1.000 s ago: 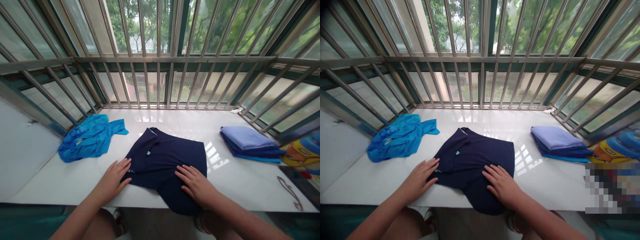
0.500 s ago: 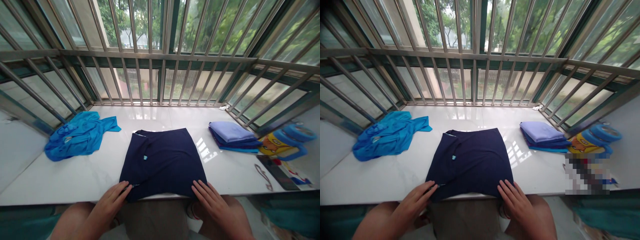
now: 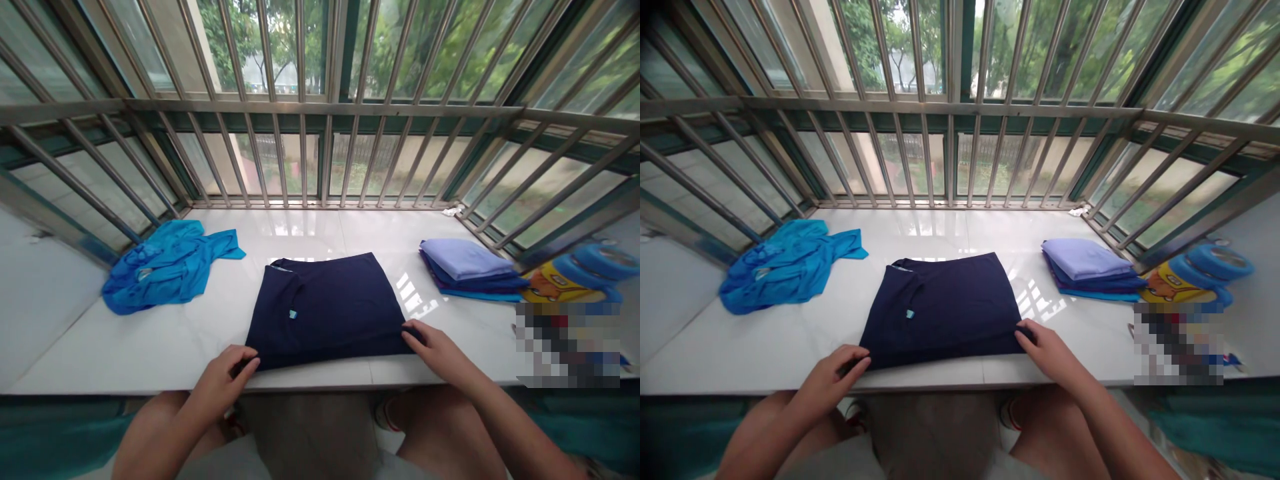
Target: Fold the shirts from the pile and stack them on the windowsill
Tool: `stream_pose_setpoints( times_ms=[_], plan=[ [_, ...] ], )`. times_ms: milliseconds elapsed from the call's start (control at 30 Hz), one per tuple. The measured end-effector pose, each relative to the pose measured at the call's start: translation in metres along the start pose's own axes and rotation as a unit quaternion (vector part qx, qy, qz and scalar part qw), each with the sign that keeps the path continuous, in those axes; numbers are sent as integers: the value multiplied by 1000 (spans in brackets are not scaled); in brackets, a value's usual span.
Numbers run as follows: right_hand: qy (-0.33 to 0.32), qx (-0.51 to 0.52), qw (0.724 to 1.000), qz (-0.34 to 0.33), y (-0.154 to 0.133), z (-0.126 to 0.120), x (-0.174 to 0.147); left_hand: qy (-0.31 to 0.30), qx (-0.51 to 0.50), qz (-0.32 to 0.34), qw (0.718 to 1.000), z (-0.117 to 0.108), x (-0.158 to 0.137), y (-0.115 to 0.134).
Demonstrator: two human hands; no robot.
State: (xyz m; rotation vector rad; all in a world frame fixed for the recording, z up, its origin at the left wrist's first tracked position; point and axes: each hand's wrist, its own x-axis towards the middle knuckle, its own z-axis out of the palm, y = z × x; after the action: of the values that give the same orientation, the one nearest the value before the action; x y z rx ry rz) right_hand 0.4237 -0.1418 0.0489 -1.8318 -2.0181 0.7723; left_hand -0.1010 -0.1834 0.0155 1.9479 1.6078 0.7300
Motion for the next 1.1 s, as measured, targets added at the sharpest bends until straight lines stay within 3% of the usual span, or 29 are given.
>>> stream_pose_setpoints(
  times_ms=[67,133,267,367,433,533,667,800,933,1100],
  plan=[
    [19,-31,999,34,0,2,18,-4,-17,-82,996,2,8,4],
    [22,-70,996,55,2,8,28,-1,-8,-98,995,6,15,6],
    [52,-138,984,99,0,23,23,75,72,10,995,15,16,3],
    [120,-182,968,120,-5,36,11,103,163,126,973,21,4,-6],
    [179,-198,960,88,-5,43,5,93,199,188,957,24,-6,-11],
    [242,-222,944,-13,-2,48,2,62,222,245,942,23,-16,-12],
    [195,-250,938,-139,8,44,6,40,262,282,922,13,-12,-12],
    [144,-244,943,-174,15,34,12,16,287,299,910,-3,18,-28],
    [130,-240,943,-189,7,33,8,-33,314,250,915,-24,74,-44],
    [112,-246,932,-241,-37,73,-21,-75,358,161,917,-52,155,-32]
  ],
)
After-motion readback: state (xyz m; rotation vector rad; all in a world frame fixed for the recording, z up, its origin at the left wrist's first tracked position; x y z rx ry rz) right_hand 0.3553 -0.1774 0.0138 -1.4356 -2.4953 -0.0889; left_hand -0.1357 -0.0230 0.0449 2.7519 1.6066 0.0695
